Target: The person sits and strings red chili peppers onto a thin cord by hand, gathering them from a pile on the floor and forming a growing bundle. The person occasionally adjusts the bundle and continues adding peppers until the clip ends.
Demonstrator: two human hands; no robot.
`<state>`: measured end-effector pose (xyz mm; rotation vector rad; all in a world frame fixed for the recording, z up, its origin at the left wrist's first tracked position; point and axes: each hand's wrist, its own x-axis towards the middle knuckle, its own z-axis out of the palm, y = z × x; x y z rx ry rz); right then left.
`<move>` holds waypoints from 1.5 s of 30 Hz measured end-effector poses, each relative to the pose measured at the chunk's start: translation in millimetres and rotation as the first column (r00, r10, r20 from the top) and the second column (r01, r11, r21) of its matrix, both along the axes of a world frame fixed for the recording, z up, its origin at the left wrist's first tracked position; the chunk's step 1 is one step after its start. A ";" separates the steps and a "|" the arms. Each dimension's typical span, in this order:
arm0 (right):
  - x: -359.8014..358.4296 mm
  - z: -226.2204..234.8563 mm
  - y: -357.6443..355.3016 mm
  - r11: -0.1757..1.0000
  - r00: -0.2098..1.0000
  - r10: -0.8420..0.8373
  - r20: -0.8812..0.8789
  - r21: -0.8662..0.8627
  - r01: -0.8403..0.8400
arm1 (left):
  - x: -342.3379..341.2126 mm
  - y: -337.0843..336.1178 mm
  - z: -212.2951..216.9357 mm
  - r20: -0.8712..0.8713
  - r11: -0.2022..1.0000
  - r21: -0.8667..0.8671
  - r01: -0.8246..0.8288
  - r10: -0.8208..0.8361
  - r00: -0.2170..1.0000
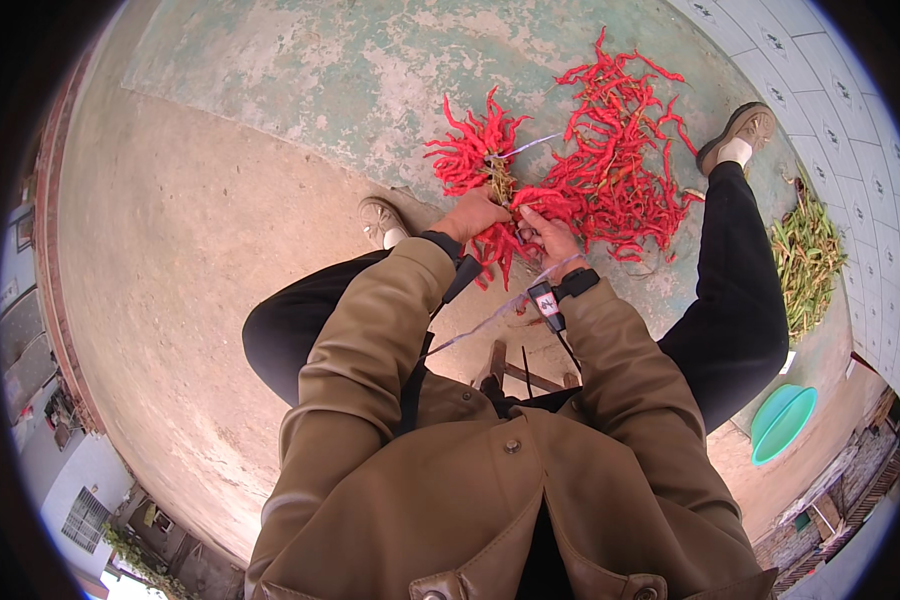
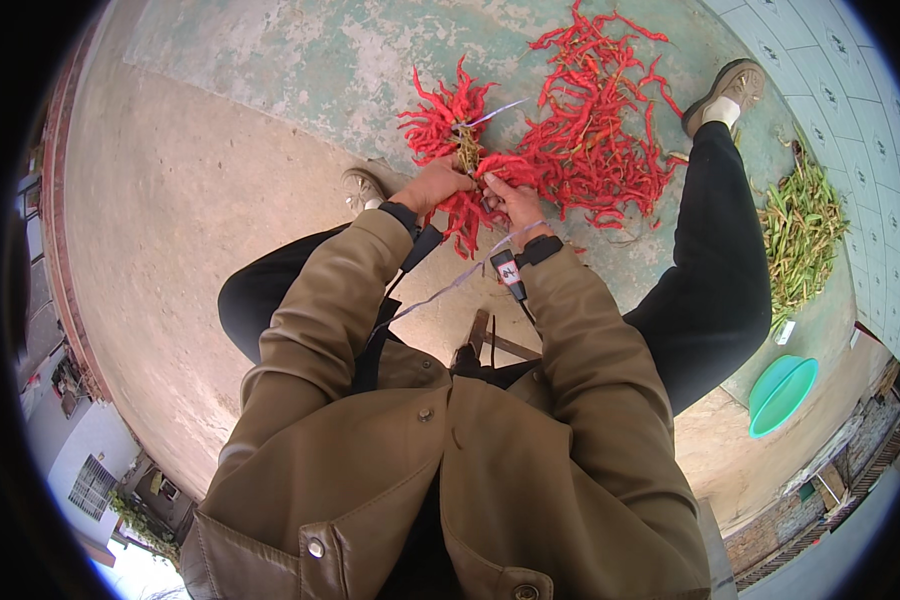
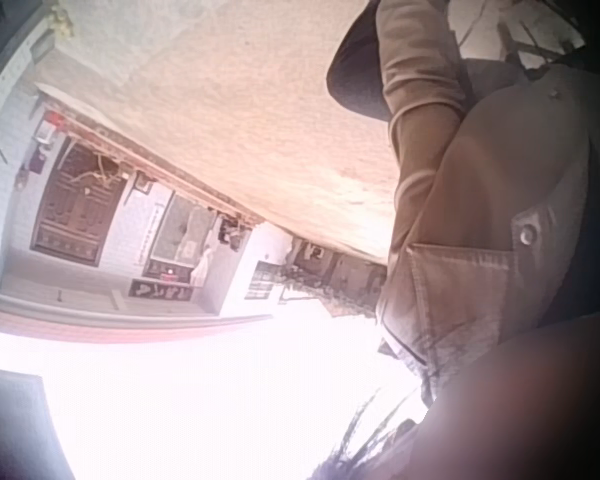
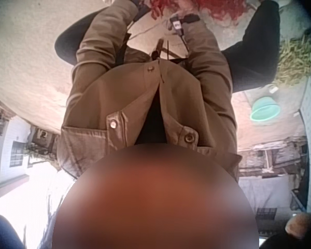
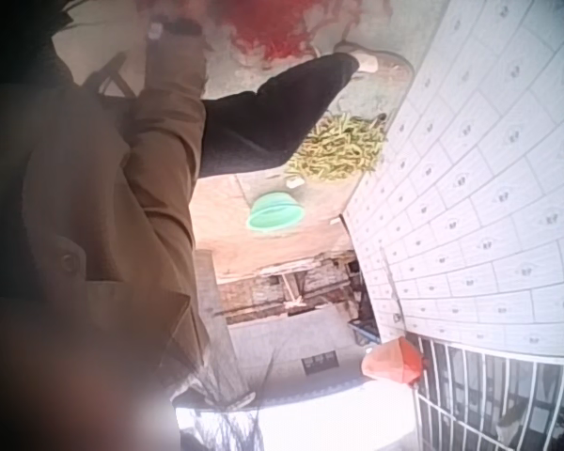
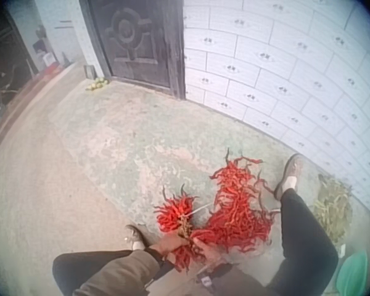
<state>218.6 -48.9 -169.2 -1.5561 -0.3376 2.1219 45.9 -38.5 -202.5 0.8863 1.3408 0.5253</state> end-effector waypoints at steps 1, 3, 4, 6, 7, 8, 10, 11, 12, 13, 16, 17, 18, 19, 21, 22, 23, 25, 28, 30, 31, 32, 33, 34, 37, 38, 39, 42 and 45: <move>2.1 -1.5 0.8 0.999 1.000 0.012 -0.005 -0.039 -0.012 | -0.7 -0.5 -2.4 -0.086 0.998 0.038 0.058 -0.055 0.995; 3.0 -7.9 2.4 0.987 0.998 -0.049 -0.036 -0.152 0.043 | -0.7 -1.3 -3.7 -0.248 0.977 0.112 0.181 -0.149 0.957; 2.8 -11.6 2.6 0.977 0.995 -0.081 -0.060 -0.200 0.068 | -0.2 -1.7 -2.7 -0.329 0.960 0.143 0.239 -0.182 0.927; -0.4 -17.2 1.6 0.941 0.955 -0.239 -0.176 -0.286 0.183 | 1.8 -1.8 2.0 -0.333 0.969 0.121 0.215 -0.165 0.928; -2.0 -18.0 1.2 0.913 0.919 -0.323 -0.227 -0.329 0.240 | 3.5 -1.9 5.0 -0.326 0.973 0.113 0.199 -0.153 0.933; -3.5 -16.4 0.4 0.902 0.888 -0.365 -0.278 -0.341 0.264 | 4.9 -1.3 8.3 -0.356 0.969 0.118 0.215 -0.161 0.920; -7.5 -7.3 2.1 0.856 0.830 -0.472 -0.297 -0.381 0.350 | 8.2 -1.0 14.5 -0.403 0.963 0.124 0.240 -0.173 0.899; -9.6 -0.3 4.5 0.895 0.809 -0.436 -0.394 -0.281 0.345 | 10.1 -2.3 17.2 -0.422 0.957 0.148 0.248 -0.166 0.891; -12.5 8.0 9.9 0.907 0.811 -0.420 -0.406 -0.202 0.369 | 12.1 -4.4 19.6 -0.440 0.952 0.169 0.256 -0.160 0.884; -15.6 17.1 15.6 0.917 0.806 -0.390 -0.445 -0.113 0.381 | 13.8 -6.9 21.6 -0.455 0.940 0.219 0.261 -0.138 0.880; -22.3 41.0 39.5 0.931 0.903 -0.285 -0.322 0.130 0.340 | 17.6 -15.5 23.0 -0.507 0.926 0.199 0.321 -0.183 0.842; -23.3 47.0 43.2 0.917 0.915 -0.212 -0.342 0.255 0.307 | 17.6 -17.4 22.2 -0.495 0.925 0.200 0.323 -0.189 0.848; -25.0 51.3 44.4 0.928 0.937 -0.215 -0.274 0.243 0.284 | 17.6 -19.2 20.4 -0.485 0.923 0.202 0.326 -0.195 0.853; -27.4 54.3 45.6 0.925 0.945 -0.201 -0.257 0.267 0.269 | 17.2 -19.6 18.1 -0.464 0.920 0.207 0.333 -0.207 0.861; -30.6 57.0 45.8 0.930 0.967 -0.193 -0.167 0.282 0.235 | 14.2 -20.8 12.9 -0.262 0.954 0.112 0.279 -0.243 0.934; -31.8 57.6 45.3 0.915 0.968 -0.146 -0.204 0.343 0.210 | 13.0 -21.0 10.7 -0.149 0.964 0.063 0.257 -0.246 0.958; -33.5 57.9 44.3 0.912 0.974 -0.119 -0.194 0.366 0.185 | 12.4 -20.9 9.2 -0.124 0.962 0.103 0.254 -0.241 0.963; -37.1 58.5 40.4 0.907 0.981 -0.086 -0.177 0.393 0.150 | 11.3 -20.4 9.2 -0.069 0.953 0.185 0.238 -0.230 0.971; -38.7 56.6 39.6 0.876 0.980 -0.072 -0.187 0.458 0.152 | 13.4 -21.5 18.0 -0.103 0.940 0.207 0.271 -0.254 0.962; -27.5 53.1 47.9 0.877 0.966 -0.180 -0.185 0.414 0.242 | 14.2 -19.2 27.1 -0.150 0.923 0.190 0.333 -0.308 0.939; -19.5 50.6 53.2 0.875 0.956 -0.224 -0.191 0.392 0.284 | 16.2 -19.1 31.8 -0.221 0.904 0.200 0.377 -0.334 0.916; -11.7 48.0 58.0 0.869 0.940 -0.294 -0.172 0.362 0.338 | 18.9 -19.7 35.9 -0.301 0.888 0.188 0.419 -0.354 0.886; -6.7 45.2 60.8 0.873 0.911 -0.363 -0.197 0.271 0.406 | 21.7 -20.5 39.2 -0.385 0.867 0.206 0.453 -0.354 0.852; -4.8 42.6 60.1 0.882 0.922 -0.319 -0.218 0.288 0.373 | 24.2 -21.2 41.3 -0.439 0.854 0.224 0.469 -0.341 0.831; -6.5 39.4 56.7 0.900 0.940 -0.288 -0.184 0.285 0.331 | 27.4 -21.0 41.5 -0.523 0.829 0.169 0.534 -0.383 0.761; -9.4 40.3 55.2 0.902 0.943 -0.275 -0.188 0.290 0.321 | 27.6 -20.5 40.1 -0.466 0.851 0.181 0.493 -0.368 0.805; -11.6 42.0 54.1 0.903 0.948 -0.263 -0.177 0.300 0.307 | 27.1 -19.2 38.0 -0.407 0.871 0.191 0.452 -0.348 0.844; -21.2 50.9 51.1 0.903 0.958 -0.247 -0.147 0.325 0.282 | 28.6 -18.9 31.1 -0.428 0.883 0.151 0.445 -0.347 0.834; -34.4 60.7 42.5 0.907 0.982 -0.137 -0.133 0.381 0.179 | 38.7 -29.0 20.8 -0.538 0.892 0.181 0.414 -0.262 0.801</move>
